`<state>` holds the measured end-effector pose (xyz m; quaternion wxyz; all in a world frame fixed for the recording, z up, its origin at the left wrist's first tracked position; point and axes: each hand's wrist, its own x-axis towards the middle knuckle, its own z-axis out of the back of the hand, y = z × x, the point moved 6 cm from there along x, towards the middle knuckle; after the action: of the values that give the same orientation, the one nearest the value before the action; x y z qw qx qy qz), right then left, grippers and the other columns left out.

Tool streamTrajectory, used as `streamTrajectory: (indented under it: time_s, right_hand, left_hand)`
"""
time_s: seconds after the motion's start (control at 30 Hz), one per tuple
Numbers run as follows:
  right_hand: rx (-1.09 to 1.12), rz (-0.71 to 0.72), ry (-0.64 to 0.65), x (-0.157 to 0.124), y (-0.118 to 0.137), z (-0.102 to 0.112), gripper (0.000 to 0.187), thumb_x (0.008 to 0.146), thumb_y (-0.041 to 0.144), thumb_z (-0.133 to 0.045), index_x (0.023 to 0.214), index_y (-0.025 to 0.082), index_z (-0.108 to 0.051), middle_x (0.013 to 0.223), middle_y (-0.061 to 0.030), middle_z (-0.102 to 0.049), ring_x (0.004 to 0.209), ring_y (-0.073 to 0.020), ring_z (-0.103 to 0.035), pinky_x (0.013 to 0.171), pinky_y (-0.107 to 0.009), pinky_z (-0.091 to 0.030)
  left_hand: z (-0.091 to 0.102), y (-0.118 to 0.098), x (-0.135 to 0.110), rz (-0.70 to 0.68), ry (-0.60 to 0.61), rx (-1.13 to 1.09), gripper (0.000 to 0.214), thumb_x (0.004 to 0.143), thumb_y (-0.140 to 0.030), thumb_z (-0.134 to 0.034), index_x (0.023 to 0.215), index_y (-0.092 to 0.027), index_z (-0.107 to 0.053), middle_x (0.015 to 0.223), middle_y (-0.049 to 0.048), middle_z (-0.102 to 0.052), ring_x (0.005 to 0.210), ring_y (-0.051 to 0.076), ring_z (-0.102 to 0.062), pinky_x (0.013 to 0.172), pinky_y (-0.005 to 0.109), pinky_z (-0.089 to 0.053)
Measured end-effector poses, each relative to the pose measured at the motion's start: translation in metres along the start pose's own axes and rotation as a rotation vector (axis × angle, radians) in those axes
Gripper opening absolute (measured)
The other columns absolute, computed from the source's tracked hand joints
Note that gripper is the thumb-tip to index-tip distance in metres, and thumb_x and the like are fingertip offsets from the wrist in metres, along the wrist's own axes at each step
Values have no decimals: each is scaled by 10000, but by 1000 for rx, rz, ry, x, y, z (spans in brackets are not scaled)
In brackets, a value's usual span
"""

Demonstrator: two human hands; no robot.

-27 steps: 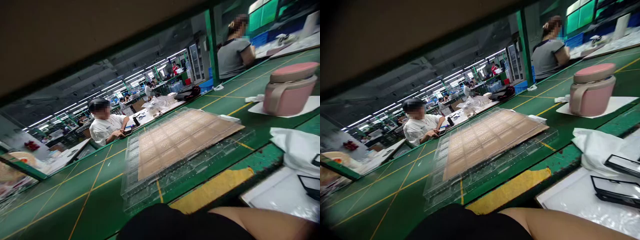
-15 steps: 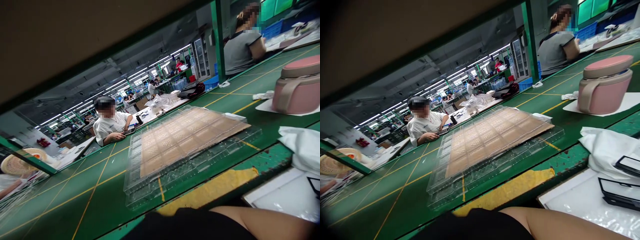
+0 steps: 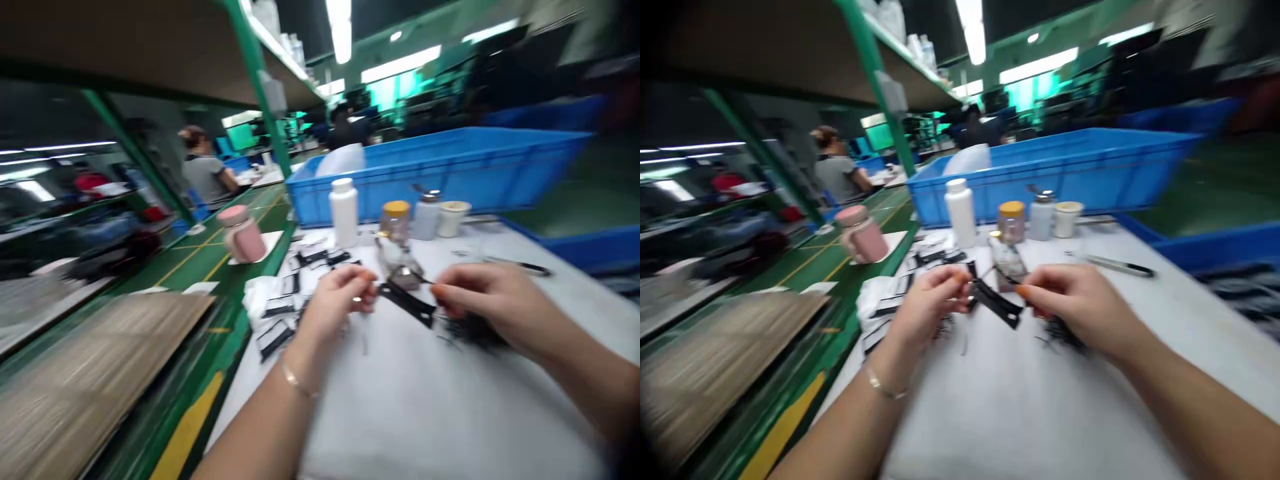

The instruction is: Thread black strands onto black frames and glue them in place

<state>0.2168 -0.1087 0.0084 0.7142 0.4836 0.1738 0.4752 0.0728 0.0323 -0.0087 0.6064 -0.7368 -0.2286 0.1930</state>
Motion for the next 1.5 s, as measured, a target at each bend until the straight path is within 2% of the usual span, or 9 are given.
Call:
streamTrajectory:
  time_s: [0.1, 0.17, 0.43, 0.63, 0.93, 1.13, 1.4, 1.5]
  right_hand:
    - [200, -91, 93, 4, 4, -1, 267, 794, 391, -676, 679, 151, -650, 587, -7, -586, 550, -97, -521, 524, -218, -398]
    - [299, -110, 105, 6, 6, -6, 243, 761, 376, -703, 683, 152, -652, 578, 0, -582, 547, -94, -519, 516, -207, -391]
    - [390, -109, 150, 3, 2, -13, 211, 753, 339, -712, 687, 149, -649, 561, 13, -574, 541, -74, -514, 512, -177, -387]
    - [381, -91, 157, 3, 2, -15, 208, 765, 332, -701, 685, 147, -646, 581, 8, -584, 547, -78, -517, 521, -185, -394]
    - [372, -94, 170, 1, 2, -17, 234, 756, 369, -706, 703, 148, -649, 604, -4, -586, 554, -91, -518, 527, -205, -401]
    - [333, -46, 182, -1, 3, -17, 241, 774, 380, -703, 715, 151, -654, 616, 1, -586, 567, -86, -518, 525, -198, -394]
    - [256, 3, 163, 2, 7, -16, 249, 796, 416, -679, 731, 176, -665, 660, -7, -609, 595, -113, -546, 557, -235, -423]
    - [115, 19, 162, -4, 6, -9, 308, 807, 486, -655, 718, 192, -667, 644, -24, -613, 579, -128, -546, 544, -264, -407]
  left_hand:
    - [6, 0, 0, -12, 3, 31, 233, 802, -345, -702, 877, -133, -639, 737, 20, -599, 651, 90, -561, 568, 166, -513]
    - [5, -2, -6, -19, 4, 68, 227, 809, -342, -699, 865, -131, -638, 731, 24, -597, 656, 93, -557, 569, 167, -520]
    - [-1, -2, -9, -35, 43, 181, 218, 830, -343, -690, 835, -146, -596, 711, 18, -602, 650, 103, -583, 585, 184, -537]
    - [-6, 1, -11, 2, 93, 141, 241, 814, -344, -705, 848, -156, -557, 708, 3, -586, 612, 93, -579, 585, 189, -536]
    - [-10, -2, -13, 0, 67, 151, 278, 768, -323, -736, 886, -184, -526, 622, -48, -531, 534, 90, -563, 537, 184, -505]
    - [-8, 1, -14, 0, 84, 200, 241, 797, -321, -699, 899, -194, -520, 664, -42, -558, 547, 84, -559, 553, 187, -507]
    - [-7, 1, -11, -16, 104, 181, 254, 782, -298, -698, 893, -183, -502, 632, -48, -540, 521, 80, -545, 538, 186, -500]
    - [-8, 4, -9, -31, 88, 144, 271, 758, -309, -710, 884, -187, -503, 606, -49, -544, 504, 87, -538, 520, 195, -495]
